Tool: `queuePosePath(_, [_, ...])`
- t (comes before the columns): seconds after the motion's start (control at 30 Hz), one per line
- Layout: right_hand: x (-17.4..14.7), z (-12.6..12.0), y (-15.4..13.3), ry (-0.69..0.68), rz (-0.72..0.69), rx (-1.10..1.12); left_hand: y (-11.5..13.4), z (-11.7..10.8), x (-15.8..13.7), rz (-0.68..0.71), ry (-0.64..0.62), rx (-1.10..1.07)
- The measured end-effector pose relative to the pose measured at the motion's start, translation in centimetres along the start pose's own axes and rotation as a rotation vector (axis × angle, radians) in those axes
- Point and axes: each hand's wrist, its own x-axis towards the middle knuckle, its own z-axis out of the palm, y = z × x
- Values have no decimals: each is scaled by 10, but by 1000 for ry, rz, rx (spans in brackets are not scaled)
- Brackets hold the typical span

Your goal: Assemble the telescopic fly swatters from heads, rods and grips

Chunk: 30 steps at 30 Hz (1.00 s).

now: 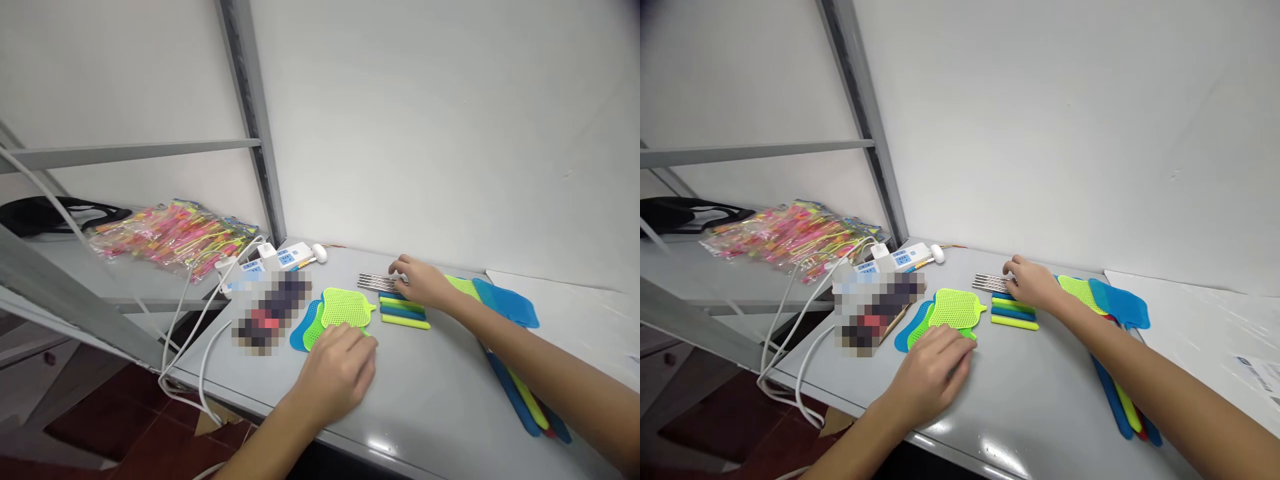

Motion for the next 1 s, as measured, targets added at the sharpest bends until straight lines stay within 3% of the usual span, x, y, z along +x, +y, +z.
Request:
queuePosePath(0.2, [46,9,22,-229,-44,88,21,7,16,54,-132,122])
queuePosePath(0.4, [55,11,32,-328,-80,111,34,23,35,2,-135,183])
queuePosePath(0.53, [51,3,31,-226,-45,43,33,32,51,-41,-138,232])
queuePosePath(0.67, [33,-27,24,-51,17,-23,29,37,61,-99,-199,262])
queuePosePath(0.8, [-2,-56,15,138,29,-131,29,36,60,-69,-238,298])
queuePosePath(1.0, [-70,-63,19,177,16,-178,31,32,50,-55,-242,323])
